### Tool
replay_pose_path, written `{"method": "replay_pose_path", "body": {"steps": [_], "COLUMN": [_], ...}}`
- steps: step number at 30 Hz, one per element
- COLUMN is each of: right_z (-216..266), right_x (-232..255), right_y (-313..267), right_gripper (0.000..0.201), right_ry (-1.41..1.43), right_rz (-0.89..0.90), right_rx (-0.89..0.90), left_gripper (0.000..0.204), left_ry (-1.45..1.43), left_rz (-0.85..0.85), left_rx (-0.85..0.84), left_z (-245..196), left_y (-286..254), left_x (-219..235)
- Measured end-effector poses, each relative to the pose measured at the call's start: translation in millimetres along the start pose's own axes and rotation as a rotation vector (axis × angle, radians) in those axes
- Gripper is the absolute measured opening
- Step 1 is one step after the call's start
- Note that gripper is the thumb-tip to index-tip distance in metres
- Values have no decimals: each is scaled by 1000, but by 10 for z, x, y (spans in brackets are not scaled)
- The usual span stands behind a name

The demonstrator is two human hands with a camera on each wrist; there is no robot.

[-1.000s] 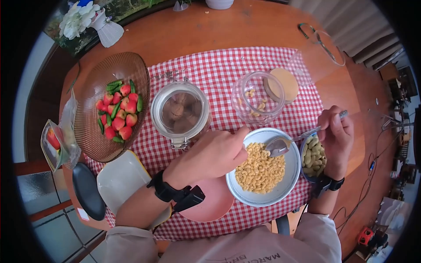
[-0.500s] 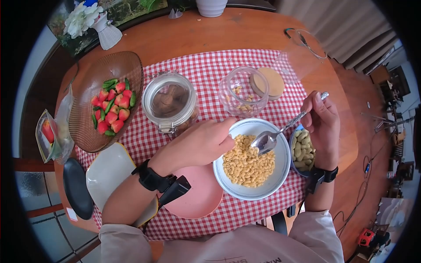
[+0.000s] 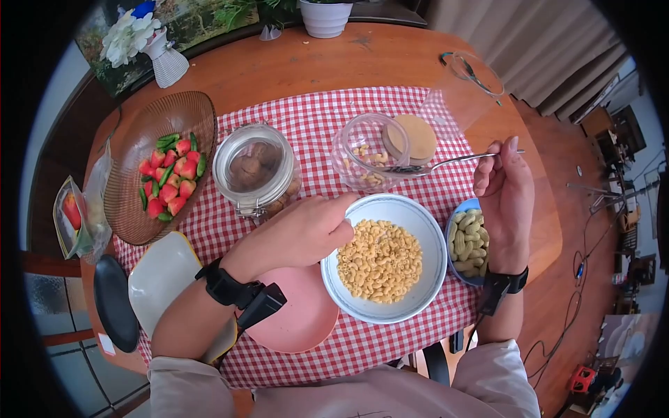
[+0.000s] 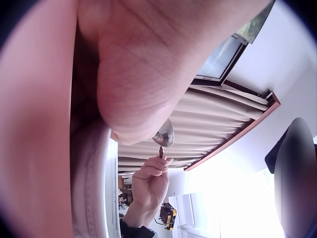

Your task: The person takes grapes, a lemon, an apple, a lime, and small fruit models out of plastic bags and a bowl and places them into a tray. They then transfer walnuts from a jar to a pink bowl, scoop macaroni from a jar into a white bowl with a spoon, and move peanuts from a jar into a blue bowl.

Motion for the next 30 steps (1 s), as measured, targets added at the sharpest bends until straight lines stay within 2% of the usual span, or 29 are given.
{"method": "replay_pose_path", "body": {"steps": [2,4,5,7,8,10,12,15,16,18,24,26,30], "right_z": [5,60,61,90,74,92,84,-35,-39,-120,-110,-108,-127], "right_x": [12,-35,-14,-55,-76,-136,-204,-297,-305,-331,-322,-287,-201], "right_y": [-10,-53,-51,-71,-97,-166,-217,-242,-206,-115,114,168,135], "right_gripper": [39,40,40,42,42,43,45,43,43,42,43,44,44], "right_ry": [-26,2,-1,14,16,-301,-391,-478,-478,-468,-471,-433,-334], "right_rz": [-11,146,146,289,287,187,198,309,309,343,345,331,325], "right_rx": [17,103,95,162,154,263,272,76,80,-104,-149,-135,-131], "left_gripper": [34,33,32,32,32,32,31,22,22,22,26,26,26], "left_ry": [31,20,10,14,26,15,11,-23,-26,-22,11,15,11], "left_rz": [-3,2,2,-9,-18,-14,-7,-64,-72,-89,-41,-1,-45], "left_rx": [-10,0,8,-3,-17,-13,-17,-68,-88,-115,-72,4,-66], "left_z": [10,16,16,26,26,20,17,13,24,18,4,-22,9], "left_y": [5,3,5,5,-3,-7,-4,-3,1,2,-9,-15,-15], "left_x": [-2,-6,-8,-11,-13,-10,-27,-19,-24,-12,-6,-3,-21]}}
Point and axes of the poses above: each hand's wrist, its own y-axis towards the middle knuckle, its own x-axis out of the back of the hand, z = x × y, the point moved 5 cm from there along y, towards the middle knuckle, and after that the axes turned 1 degree about x, right-handed, at the moved point
